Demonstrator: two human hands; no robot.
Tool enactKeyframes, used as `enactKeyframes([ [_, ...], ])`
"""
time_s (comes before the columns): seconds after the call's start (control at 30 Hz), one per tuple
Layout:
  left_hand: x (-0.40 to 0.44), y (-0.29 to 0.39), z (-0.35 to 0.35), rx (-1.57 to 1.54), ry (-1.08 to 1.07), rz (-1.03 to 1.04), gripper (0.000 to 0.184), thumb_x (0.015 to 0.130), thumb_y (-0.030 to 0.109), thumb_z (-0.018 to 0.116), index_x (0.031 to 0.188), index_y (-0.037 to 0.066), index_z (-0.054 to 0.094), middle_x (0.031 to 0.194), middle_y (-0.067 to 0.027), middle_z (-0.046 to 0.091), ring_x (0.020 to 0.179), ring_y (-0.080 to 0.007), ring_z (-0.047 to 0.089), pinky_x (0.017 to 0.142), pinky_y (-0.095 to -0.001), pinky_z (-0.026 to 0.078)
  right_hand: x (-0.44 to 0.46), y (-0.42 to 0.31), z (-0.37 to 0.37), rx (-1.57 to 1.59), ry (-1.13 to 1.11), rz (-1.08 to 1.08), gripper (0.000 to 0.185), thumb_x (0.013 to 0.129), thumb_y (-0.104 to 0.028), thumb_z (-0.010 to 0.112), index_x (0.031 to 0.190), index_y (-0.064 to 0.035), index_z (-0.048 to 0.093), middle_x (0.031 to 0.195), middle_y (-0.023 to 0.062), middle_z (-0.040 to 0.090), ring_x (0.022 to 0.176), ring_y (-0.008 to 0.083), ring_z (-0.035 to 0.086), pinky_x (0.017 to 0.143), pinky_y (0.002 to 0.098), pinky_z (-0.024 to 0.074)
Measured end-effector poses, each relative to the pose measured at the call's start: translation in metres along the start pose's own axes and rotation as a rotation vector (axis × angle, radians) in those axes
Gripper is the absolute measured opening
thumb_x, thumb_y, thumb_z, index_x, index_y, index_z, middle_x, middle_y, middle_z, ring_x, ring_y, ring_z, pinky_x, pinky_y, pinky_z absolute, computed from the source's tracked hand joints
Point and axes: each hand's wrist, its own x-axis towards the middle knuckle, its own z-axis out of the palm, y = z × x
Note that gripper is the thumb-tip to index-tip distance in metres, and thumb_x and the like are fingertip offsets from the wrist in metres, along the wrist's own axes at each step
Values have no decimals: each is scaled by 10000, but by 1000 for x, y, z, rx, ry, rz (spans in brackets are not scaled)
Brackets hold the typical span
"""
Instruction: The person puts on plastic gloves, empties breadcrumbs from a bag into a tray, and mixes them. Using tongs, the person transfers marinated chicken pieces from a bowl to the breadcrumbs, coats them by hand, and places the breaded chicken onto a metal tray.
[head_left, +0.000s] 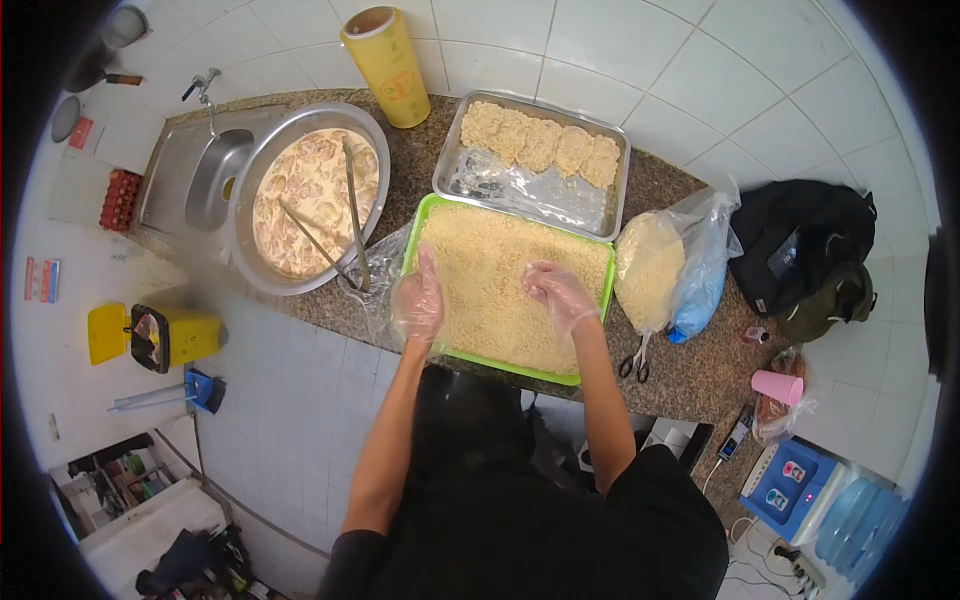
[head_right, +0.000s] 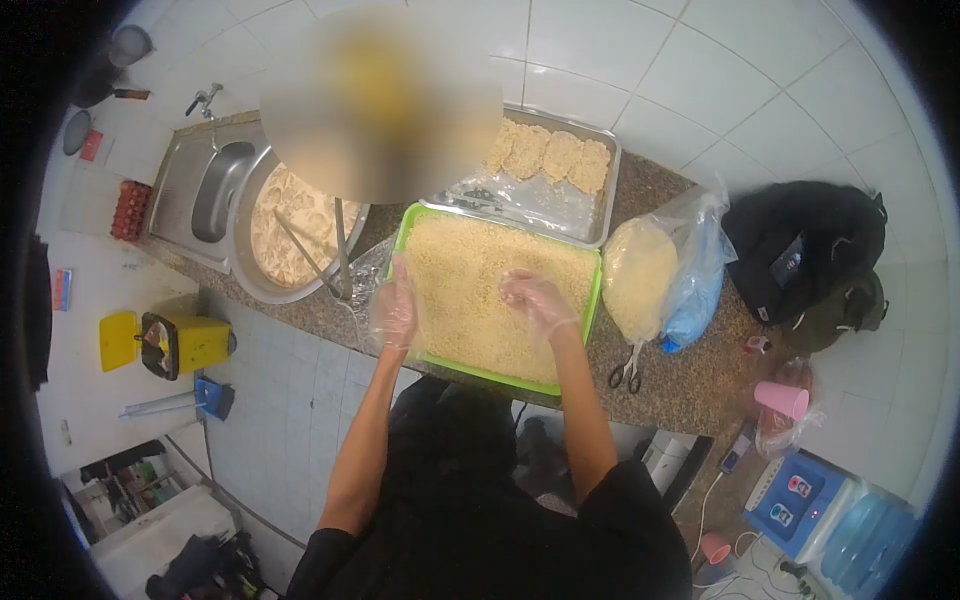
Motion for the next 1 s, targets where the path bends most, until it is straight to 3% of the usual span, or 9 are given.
enactKeyframes([
  [0.1, 11, -2, 24, -704, -387, -324, 789, 1045, 660, 278, 928, 3, 698, 801, -145, 701, 732, -241, 653, 711, -409, 514, -15, -6, 20, -49, -19, -22, 181, 882, -110, 742, 992, 32, 722, 906, 58, 734, 770, 103, 681, 711, 237, 551],
  [0.2, -8, 33, 26, -1248, -776, -511, 705, 1058, 614, 308, 1183, -9, 614, 1050, -91, 706, 906, -238, 690, 854, -372, 567, -30, -25, 55, -527, -83, -219, 238, 913, -137, 721, 1067, 43, 745, 921, 100, 759, 862, 186, 726, 790, 300, 566],
  [0.3, -11, 29, 52, -1392, -848, -518, 631, 1075, 537, 360, 1246, -37, 560, 1080, -118, 684, 978, -234, 699, 906, -367, 583, -50, -44, 84, -1032, -49, -414, 273, 955, -200, 677, 1110, 9, 757, 918, 96, 765, 865, 223, 733, 790, 322, 562],
  [0.4, -20, 33, 61, -1340, -604, -530, 541, 1098, 417, 389, 1288, -51, 583, 1169, -151, 684, 1103, -272, 662, 984, -381, 530, -59, -52, 77, -972, 172, -526, 297, 976, -218, 663, 1156, 11, 720, 987, 81, 735, 881, 205, 706, 798, 341, 571],
  [0.5, -32, 58, 55, -1376, -591, -370, 559, 1106, 399, 388, 1356, -73, 551, 1269, -176, 654, 1163, -267, 640, 1040, -371, 494, -24, -13, 44, -241, 352, -418, 374, 1023, -323, 597, 1256, -40, 668, 1079, 70, 708, 985, 229, 672, 876, 363, 550],
  [0.6, -46, 70, 58, -920, -499, 155, 570, 1077, 425, 478, 1345, -70, 568, 1191, -129, 686, 1051, -191, 680, 888, -285, 548, -15, 4, 47, 538, 127, -75, 472, 1049, -420, 518, 1360, -72, 589, 1168, 50, 673, 1051, 203, 625, 935, 384, 495],
  [0.7, -49, 76, 53, -971, -507, 220, 637, 1097, 450, 414, 1397, -104, 511, 1399, -204, 579, 1258, -261, 596, 1102, -382, 439, -20, 15, 54, 510, 119, -78, 480, 1061, -438, 497, 1358, -68, 572, 1164, 81, 657, 1088, 218, 611, 978, 376, 473],
  [0.8, -37, 69, 47, -1398, -497, 125, 582, 1083, 385, 494, 1398, -105, 511, 1379, -203, 595, 1269, -271, 594, 1070, -388, 474, -4, 30, 50, 467, 207, -70, 419, 1068, -414, 491, 1302, -81, 590, 1135, 109, 654, 1048, 219, 626, 924, 350, 507],
  [1.0, -24, 58, 26, -1118, -190, 2, 368, 1027, 243, 626, 1216, -72, 637, 1060, -155, 721, 925, -195, 702, 857, -306, 547, 0, 31, 42, 893, 152, 170, 355, 1065, -455, 472, 1117, -133, 613, 926, 50, 644, 816, 146, 618, 657, 269, 514],
])
